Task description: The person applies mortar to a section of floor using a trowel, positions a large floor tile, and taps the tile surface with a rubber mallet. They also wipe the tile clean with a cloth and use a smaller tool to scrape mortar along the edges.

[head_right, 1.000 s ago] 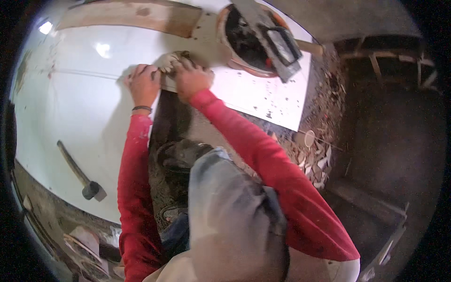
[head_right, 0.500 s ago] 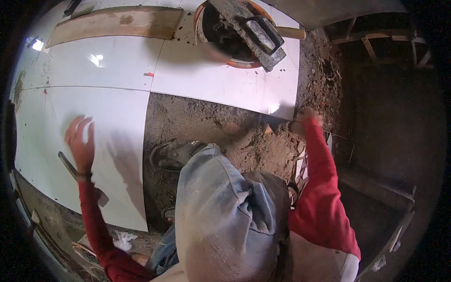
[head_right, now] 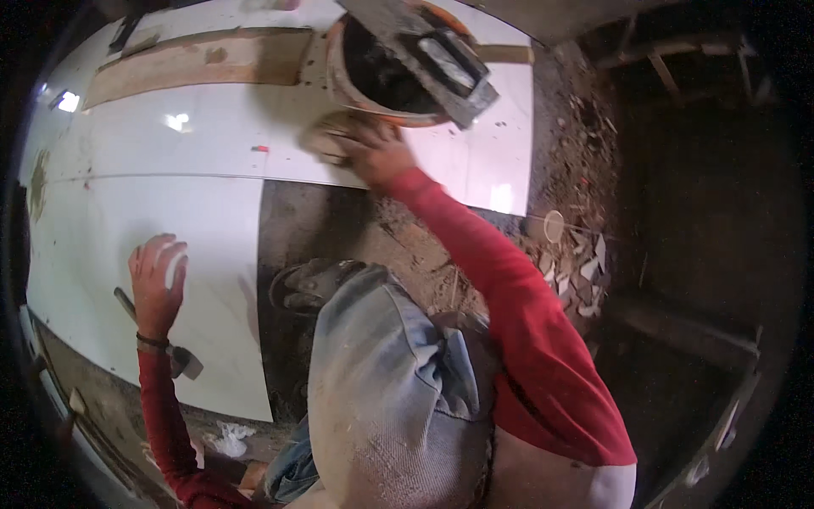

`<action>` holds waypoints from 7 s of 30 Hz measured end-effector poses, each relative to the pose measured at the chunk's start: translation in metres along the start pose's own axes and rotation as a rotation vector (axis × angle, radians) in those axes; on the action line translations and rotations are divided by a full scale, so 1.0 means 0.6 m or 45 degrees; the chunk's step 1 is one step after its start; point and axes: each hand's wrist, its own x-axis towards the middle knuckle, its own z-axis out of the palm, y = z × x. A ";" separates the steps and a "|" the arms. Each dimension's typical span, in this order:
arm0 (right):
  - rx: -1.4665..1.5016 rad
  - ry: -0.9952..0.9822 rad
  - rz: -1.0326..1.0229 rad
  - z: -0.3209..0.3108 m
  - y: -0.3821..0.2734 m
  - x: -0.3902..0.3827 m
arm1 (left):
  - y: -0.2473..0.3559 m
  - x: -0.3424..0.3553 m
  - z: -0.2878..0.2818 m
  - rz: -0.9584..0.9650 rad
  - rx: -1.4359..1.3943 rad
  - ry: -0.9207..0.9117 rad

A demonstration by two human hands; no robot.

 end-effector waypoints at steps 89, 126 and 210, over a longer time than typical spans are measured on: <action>0.069 0.069 -0.476 0.319 -1.026 1.273 | -0.455 -0.022 0.179 -1.637 0.361 -0.151; 1.285 -0.246 -0.404 0.246 -1.172 1.092 | -1.023 -0.138 0.086 -2.515 0.437 0.337; 0.094 0.049 -1.597 0.328 -1.327 1.831 | -1.035 -0.159 0.013 -2.717 0.021 0.321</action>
